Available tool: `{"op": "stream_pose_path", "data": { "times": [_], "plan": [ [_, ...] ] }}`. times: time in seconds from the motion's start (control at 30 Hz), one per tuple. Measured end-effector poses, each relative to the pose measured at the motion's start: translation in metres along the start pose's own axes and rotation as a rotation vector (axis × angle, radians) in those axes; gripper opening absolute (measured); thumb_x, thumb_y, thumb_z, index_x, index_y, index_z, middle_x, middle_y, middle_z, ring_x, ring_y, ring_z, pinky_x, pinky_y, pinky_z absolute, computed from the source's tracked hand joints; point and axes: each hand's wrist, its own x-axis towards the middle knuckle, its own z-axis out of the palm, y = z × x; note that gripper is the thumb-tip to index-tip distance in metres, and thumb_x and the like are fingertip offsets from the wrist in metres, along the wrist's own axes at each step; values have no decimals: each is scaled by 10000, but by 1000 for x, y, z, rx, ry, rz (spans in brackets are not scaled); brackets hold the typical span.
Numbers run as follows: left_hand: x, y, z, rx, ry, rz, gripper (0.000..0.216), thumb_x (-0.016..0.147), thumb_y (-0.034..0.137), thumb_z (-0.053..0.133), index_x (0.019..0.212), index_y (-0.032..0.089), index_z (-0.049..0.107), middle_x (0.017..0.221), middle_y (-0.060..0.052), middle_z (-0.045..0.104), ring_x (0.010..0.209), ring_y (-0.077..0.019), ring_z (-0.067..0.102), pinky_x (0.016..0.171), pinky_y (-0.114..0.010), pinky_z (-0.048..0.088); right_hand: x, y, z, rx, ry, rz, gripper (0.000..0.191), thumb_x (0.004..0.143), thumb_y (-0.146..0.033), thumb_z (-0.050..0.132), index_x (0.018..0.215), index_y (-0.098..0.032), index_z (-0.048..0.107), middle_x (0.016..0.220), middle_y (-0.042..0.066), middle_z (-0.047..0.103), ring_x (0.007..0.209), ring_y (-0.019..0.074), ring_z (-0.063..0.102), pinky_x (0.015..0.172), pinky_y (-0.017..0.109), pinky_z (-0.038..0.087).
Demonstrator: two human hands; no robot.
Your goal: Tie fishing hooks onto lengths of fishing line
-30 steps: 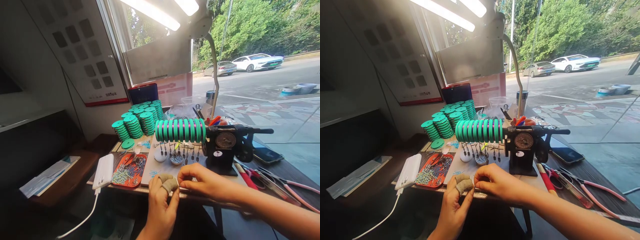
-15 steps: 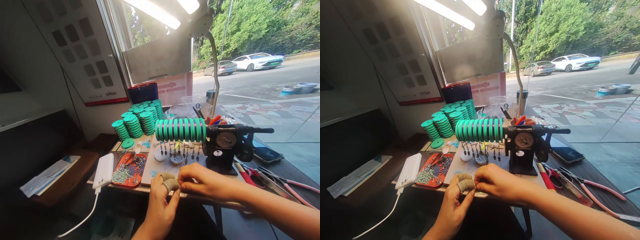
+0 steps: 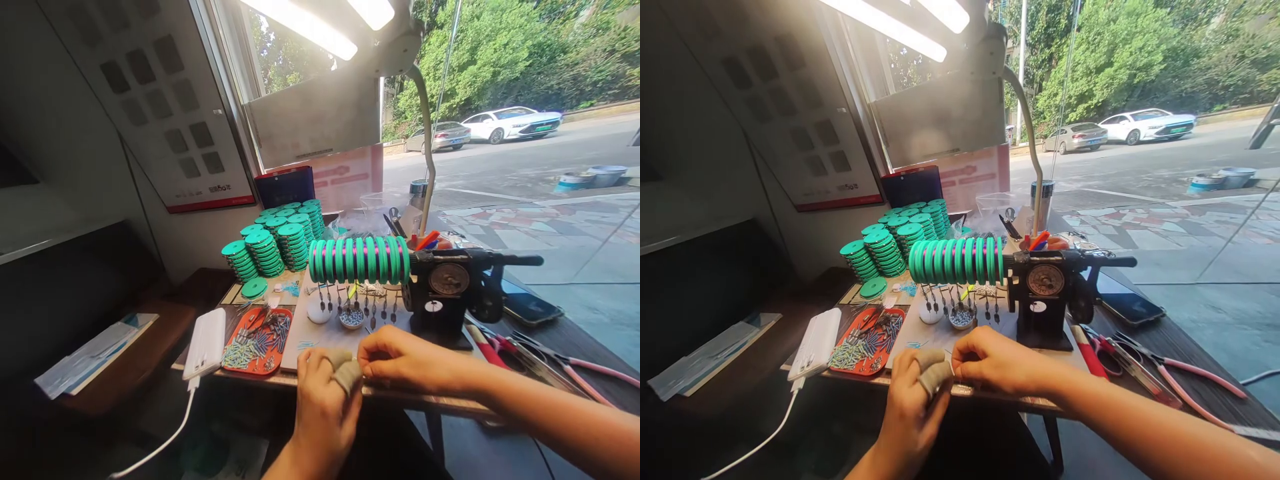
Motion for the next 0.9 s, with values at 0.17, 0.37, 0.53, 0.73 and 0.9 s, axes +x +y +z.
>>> {"op": "stream_pose_path", "data": {
  "times": [0.17,0.37,0.53,0.73,0.9],
  "plan": [
    [-2,3,0,-638,-138,-648,157,800,285,519,818,163,616,830,-56,618,807,-202,549,757,-325,420,-3,-2,4,0,95,-24,139,755,-251,506,692,-131,534,646,-26,477,636,112,432,588,213,345],
    [-1,-1,2,-818,-106,-825,169,722,320,614,746,153,624,745,-28,602,767,-194,517,757,-325,396,-3,-5,2,-29,66,-41,147,760,-245,518,701,-117,561,637,-22,491,618,109,442,575,210,354],
    [-1,-1,2,-823,-112,-827,181,712,336,623,729,155,627,727,-27,597,757,-193,513,749,-320,392,-3,-3,2,-73,75,-33,150,767,-242,513,717,-116,578,647,-15,509,635,117,456,583,212,367],
    [-3,-2,1,-712,-157,-710,152,779,292,554,778,150,611,770,-36,598,766,-187,519,742,-311,396,-4,-7,1,-164,80,-35,130,766,-195,502,724,-110,592,651,-12,526,630,115,466,580,209,368],
    [-1,3,-2,-557,-177,-572,137,813,250,504,804,159,606,850,-67,598,826,-207,529,758,-334,409,-4,-9,0,-235,56,-73,121,763,-154,500,718,-110,603,645,-16,529,619,107,462,575,202,361]
  ]
}}
